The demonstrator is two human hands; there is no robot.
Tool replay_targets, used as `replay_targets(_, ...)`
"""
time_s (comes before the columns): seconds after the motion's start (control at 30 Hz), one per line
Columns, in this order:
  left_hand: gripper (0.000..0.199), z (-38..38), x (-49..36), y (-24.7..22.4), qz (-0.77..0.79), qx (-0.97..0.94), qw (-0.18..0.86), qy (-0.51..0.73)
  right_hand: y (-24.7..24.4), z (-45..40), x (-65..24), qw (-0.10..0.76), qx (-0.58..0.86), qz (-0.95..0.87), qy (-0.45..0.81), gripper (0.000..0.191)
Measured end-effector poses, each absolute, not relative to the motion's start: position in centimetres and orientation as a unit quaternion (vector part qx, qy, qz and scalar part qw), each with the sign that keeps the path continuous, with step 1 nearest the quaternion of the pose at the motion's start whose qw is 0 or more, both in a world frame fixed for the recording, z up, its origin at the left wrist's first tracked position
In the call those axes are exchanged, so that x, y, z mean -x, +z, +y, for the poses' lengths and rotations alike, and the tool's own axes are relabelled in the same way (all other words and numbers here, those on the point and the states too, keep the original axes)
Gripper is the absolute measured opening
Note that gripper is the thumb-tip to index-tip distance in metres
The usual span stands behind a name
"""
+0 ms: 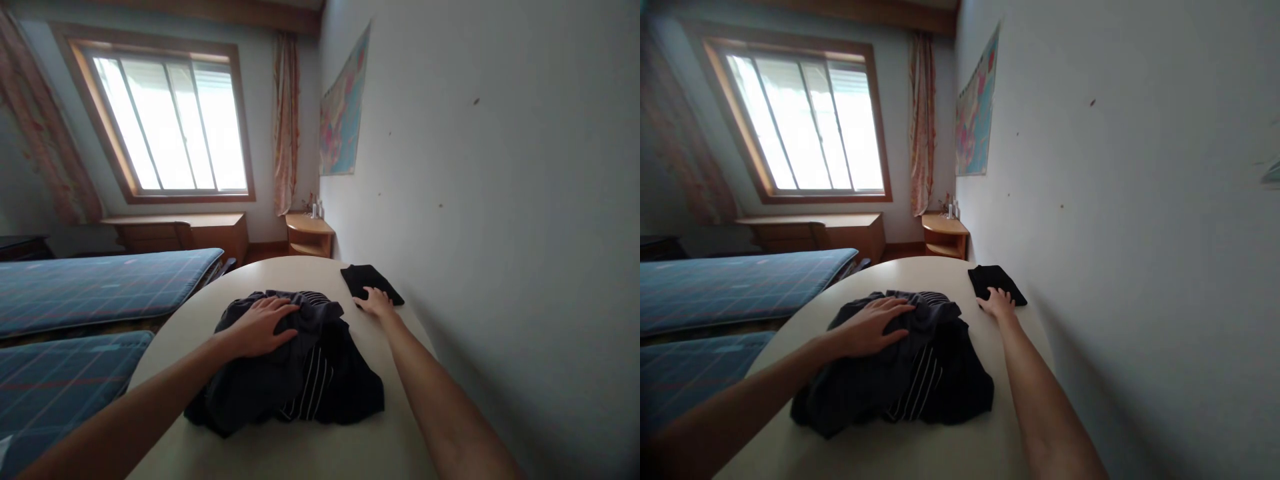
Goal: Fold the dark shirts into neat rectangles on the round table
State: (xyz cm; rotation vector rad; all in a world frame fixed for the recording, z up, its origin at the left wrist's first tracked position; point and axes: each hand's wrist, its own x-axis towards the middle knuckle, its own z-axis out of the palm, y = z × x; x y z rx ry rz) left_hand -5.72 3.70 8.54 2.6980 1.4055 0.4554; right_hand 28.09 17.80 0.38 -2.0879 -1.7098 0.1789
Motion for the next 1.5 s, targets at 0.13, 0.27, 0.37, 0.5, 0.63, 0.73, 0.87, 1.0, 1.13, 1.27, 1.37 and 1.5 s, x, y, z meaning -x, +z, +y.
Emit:
replay_targets(0.13, 0.055, 3.5, 5.0, 6.9, 0.456, -0.883, 0.006, 0.113, -2.1, 18.4, -28.5, 0.269, 0.767, -0.579, 0.068, 0.024)
replay_targets(0.27, 0.055, 4.1, 5.1, 8.5, 0.460, -0.878, 0.055, 0.118, -2.1, 19.5, -28.7, 0.288, 0.782, -0.546, 0.090, 0.018)
replay_targets(0.37, 0.054, 4.4, 5.2, 9.4, 0.465, -0.872, 0.077, 0.134, -1.7, 19.4, -29.4, 0.297, 0.784, -0.539, 0.083, 0.025)
replay_targets(0.5, 0.053, 4.4, 4.9, 9.0, 0.467, -0.871, 0.073, 0.129, -1.8, 17.7, -30.5, 0.320, 0.751, -0.574, 0.056, 0.022)
replay_targets(0.63, 0.053, 4.3, 4.9, 8.1, 0.464, -0.874, 0.059, 0.129, -1.5, 16.2, -31.0, 0.350, 0.731, -0.585, 0.041, 0.013)
replay_targets(0.73, 0.054, 4.4, 5.0, 8.3, 0.469, -0.868, 0.074, 0.145, 0.4, 16.2, -31.1, 0.391, 0.724, -0.568, 0.028, 0.023)
replay_targets(0.87, 0.056, 4.9, 4.5, 9.8, 0.500, -0.842, 0.075, 0.189, 6.1, 16.5, -30.5, 0.543, 0.655, -0.525, 0.019, 0.030)
replay_targets(1.0, 0.077, 5.5, 2.1, 12.0, 0.485, -0.819, 0.070, 0.300, 13.2, 14.4, -27.2, 0.709, 0.428, -0.548, 0.116, 0.033)
replay_targets(1.13, 0.101, 5.7, -1.8, 14.0, 0.412, -0.791, 0.187, 0.412, 18.6, 9.9, -22.3, 0.663, 0.335, -0.646, 0.175, 0.033)
replay_targets(1.27, 0.066, 5.5, -3.9, 15.8, 0.360, -0.712, 0.349, 0.492, 20.0, 6.9, -19.4, 0.609, 0.291, -0.713, 0.189, 0.032)
replay_targets(1.37, 0.061, 5.1, -3.4, 16.2, 0.344, -0.652, 0.467, 0.489, 18.4, 7.2, -18.9, 0.592, 0.296, -0.723, 0.200, 0.032)
replay_targets(1.5, 0.061, 4.5, -2.3, 13.9, 0.353, -0.668, 0.444, 0.481, 14.7, 9.2, -18.6, 0.557, 0.303, -0.733, 0.246, 0.028)
